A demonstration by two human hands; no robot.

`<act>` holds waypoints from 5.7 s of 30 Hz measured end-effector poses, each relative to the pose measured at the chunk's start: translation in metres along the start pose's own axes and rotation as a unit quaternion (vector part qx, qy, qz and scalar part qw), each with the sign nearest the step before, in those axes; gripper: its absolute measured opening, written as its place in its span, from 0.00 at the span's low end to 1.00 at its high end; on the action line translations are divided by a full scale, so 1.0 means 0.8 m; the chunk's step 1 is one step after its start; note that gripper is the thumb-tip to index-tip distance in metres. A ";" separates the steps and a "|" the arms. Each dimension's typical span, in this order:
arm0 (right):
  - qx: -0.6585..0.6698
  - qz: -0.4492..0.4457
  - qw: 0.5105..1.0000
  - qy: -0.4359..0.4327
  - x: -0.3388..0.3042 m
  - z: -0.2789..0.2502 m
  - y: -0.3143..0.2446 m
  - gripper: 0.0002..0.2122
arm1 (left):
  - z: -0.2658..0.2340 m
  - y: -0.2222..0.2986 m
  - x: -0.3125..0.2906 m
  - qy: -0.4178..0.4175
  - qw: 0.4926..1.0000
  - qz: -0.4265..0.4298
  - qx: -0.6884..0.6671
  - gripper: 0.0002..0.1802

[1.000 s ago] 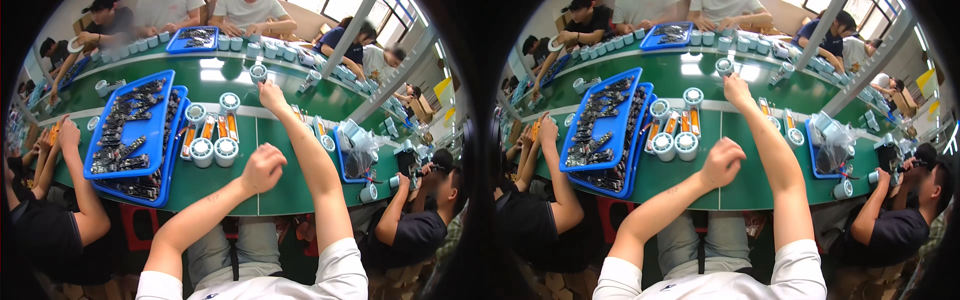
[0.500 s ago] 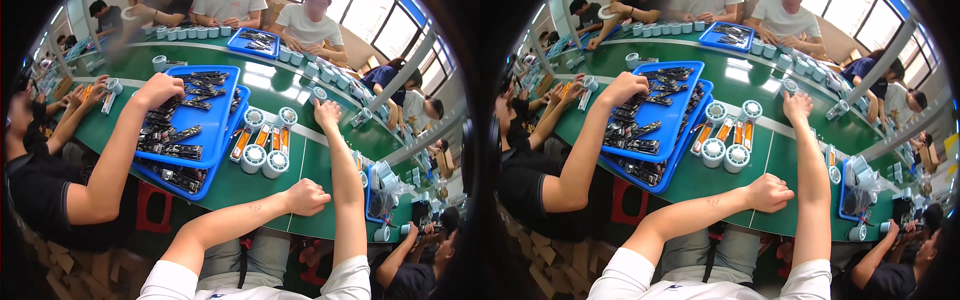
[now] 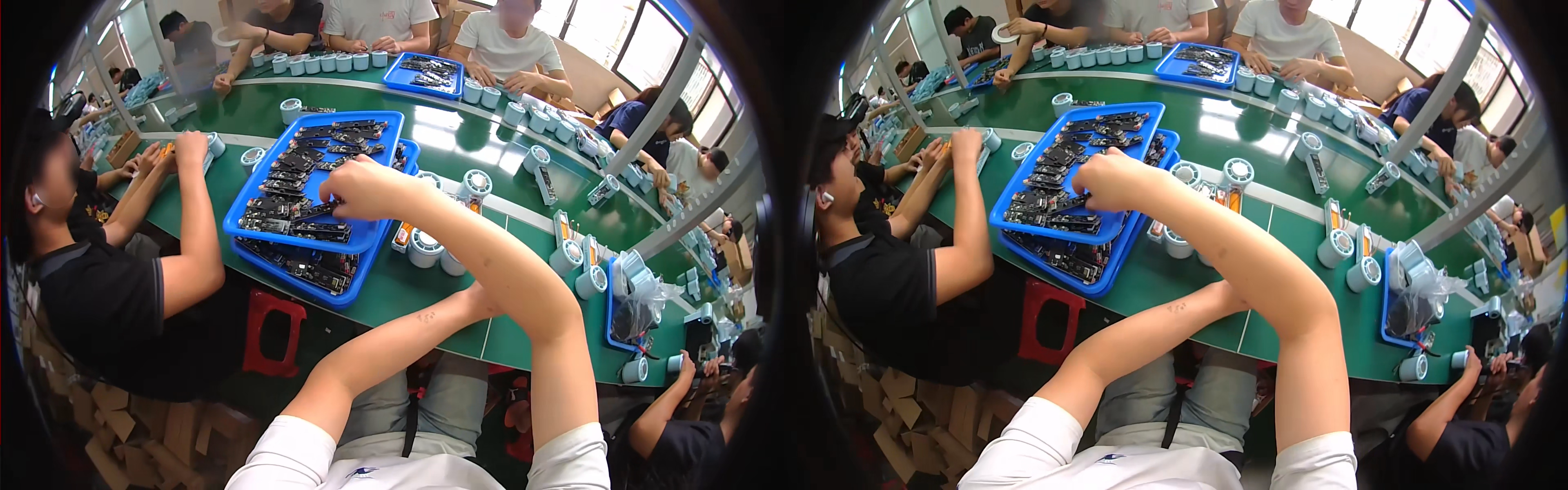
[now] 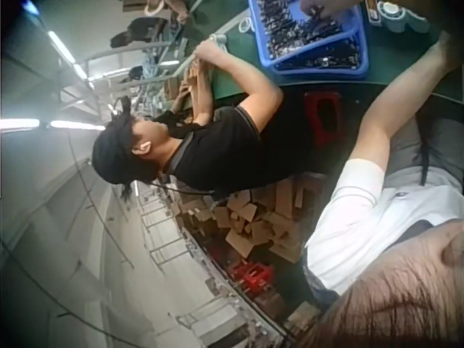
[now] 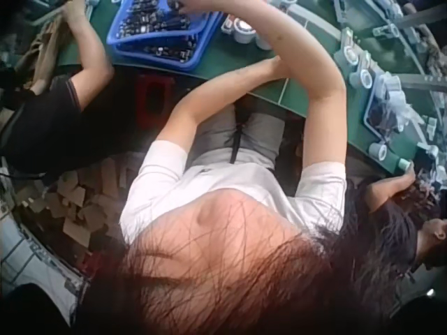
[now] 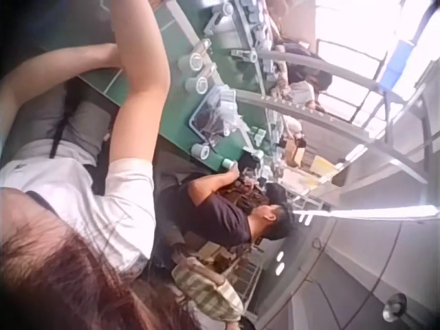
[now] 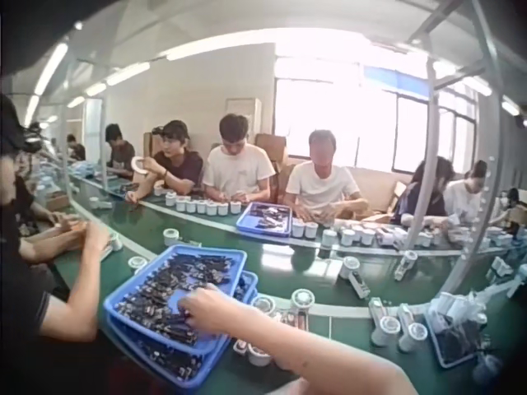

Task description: Assembling small electronic components and motor parts on a factory production line.

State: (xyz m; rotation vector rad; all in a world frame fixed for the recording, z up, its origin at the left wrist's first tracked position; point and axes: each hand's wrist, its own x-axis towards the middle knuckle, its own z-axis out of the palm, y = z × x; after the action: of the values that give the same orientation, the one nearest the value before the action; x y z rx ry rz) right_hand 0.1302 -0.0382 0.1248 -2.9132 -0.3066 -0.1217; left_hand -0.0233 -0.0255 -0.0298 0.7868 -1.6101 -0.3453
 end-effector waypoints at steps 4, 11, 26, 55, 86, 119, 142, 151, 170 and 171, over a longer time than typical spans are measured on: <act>0.008 0.055 0.996 0.064 -0.013 0.008 0.003 0.11 | 0.021 -0.057 -0.036 -0.025 0.998 -0.014 0.063 0.28; 0.222 0.181 0.825 0.486 -0.190 -0.004 -0.049 0.06 | -0.029 -0.038 -0.026 0.090 0.960 -0.210 -0.160 0.22; -0.257 0.437 0.765 0.397 -0.429 0.045 0.037 0.20 | -0.011 0.016 0.046 0.178 0.884 -0.320 -0.290 0.22; 0.527 0.347 0.687 0.362 -0.405 0.089 0.026 0.05 | -0.038 0.020 0.032 0.060 0.894 -0.373 -0.239 0.19; 0.047 0.318 0.847 0.424 -0.393 0.087 0.012 0.04 | -0.029 0.033 0.018 0.013 0.905 -0.372 -0.205 0.20; 0.011 0.347 0.860 0.373 -0.400 0.081 0.007 0.02 | -0.024 0.033 0.023 -0.030 0.953 -0.299 -0.029 0.18; 0.009 0.294 0.850 0.438 -0.395 0.089 0.006 0.02 | -0.023 0.031 0.025 -0.048 0.979 -0.165 0.107 0.18; 0.005 0.310 0.855 0.416 -0.396 0.084 0.007 0.04 | -0.022 0.031 0.028 -0.053 0.975 -0.194 0.091 0.18; 0.167 0.249 0.871 0.388 -0.424 0.071 0.034 0.17 | -0.056 0.014 0.048 -0.095 0.978 -0.186 -0.014 0.24; 0.172 0.235 0.875 0.385 -0.424 0.071 0.036 0.17 | -0.058 0.012 0.050 -0.097 0.970 -0.213 -0.061 0.25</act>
State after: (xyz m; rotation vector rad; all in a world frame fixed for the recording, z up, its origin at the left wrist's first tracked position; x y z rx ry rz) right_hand -0.1909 -0.1203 0.0289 -2.2580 0.4615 -0.9882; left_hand 0.0177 -0.0355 0.0159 1.0272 -1.5733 -0.8433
